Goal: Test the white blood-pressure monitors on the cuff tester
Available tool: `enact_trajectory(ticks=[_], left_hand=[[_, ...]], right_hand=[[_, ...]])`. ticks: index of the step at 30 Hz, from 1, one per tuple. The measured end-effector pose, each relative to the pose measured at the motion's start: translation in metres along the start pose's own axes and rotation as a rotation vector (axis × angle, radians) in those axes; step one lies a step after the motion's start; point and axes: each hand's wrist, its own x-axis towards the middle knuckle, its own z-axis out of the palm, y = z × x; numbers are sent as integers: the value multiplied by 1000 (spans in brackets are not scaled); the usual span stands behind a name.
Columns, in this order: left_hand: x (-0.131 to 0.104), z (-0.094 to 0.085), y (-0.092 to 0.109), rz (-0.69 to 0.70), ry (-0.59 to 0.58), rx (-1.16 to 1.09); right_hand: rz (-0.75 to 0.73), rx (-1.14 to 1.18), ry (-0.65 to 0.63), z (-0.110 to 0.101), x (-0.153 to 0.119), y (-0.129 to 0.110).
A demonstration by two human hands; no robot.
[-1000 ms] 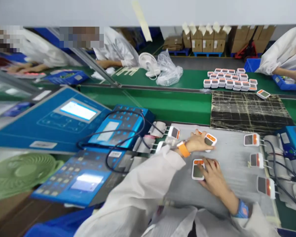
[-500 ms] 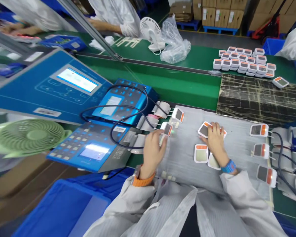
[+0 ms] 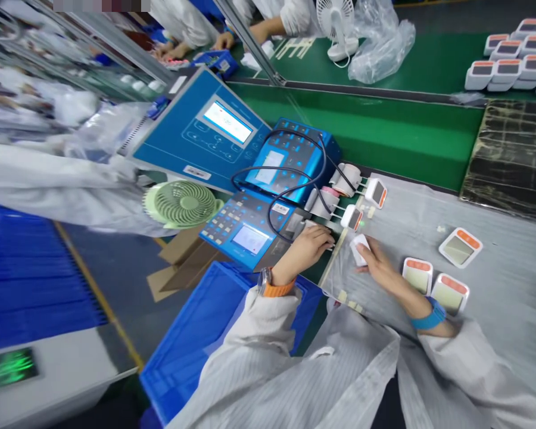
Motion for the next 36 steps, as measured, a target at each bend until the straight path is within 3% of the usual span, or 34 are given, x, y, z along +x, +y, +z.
enact_trajectory(ticks=[3, 8, 15, 22, 27, 33, 36], left_hand=[[-5, -3, -3, 12, 71, -131], [-10, -3, -3, -30, 212, -244], [-9, -2, 1, -23, 242, -222], [-9, -2, 1, -48, 193, -237], [-10, 2, 3, 0, 166, -114], [-26, 11, 11, -16, 333, 43], [-35, 7, 13, -4, 306, -5]], right_hand=[[197, 254, -37, 33, 15, 10], [202, 333, -52, 55, 29, 21], [179, 425, -118, 56, 29, 30], [116, 288, -87, 59, 29, 32], [96, 273, -70, 61, 30, 35], [111, 310, -23, 62, 26, 25], [109, 314, -28, 62, 26, 23]])
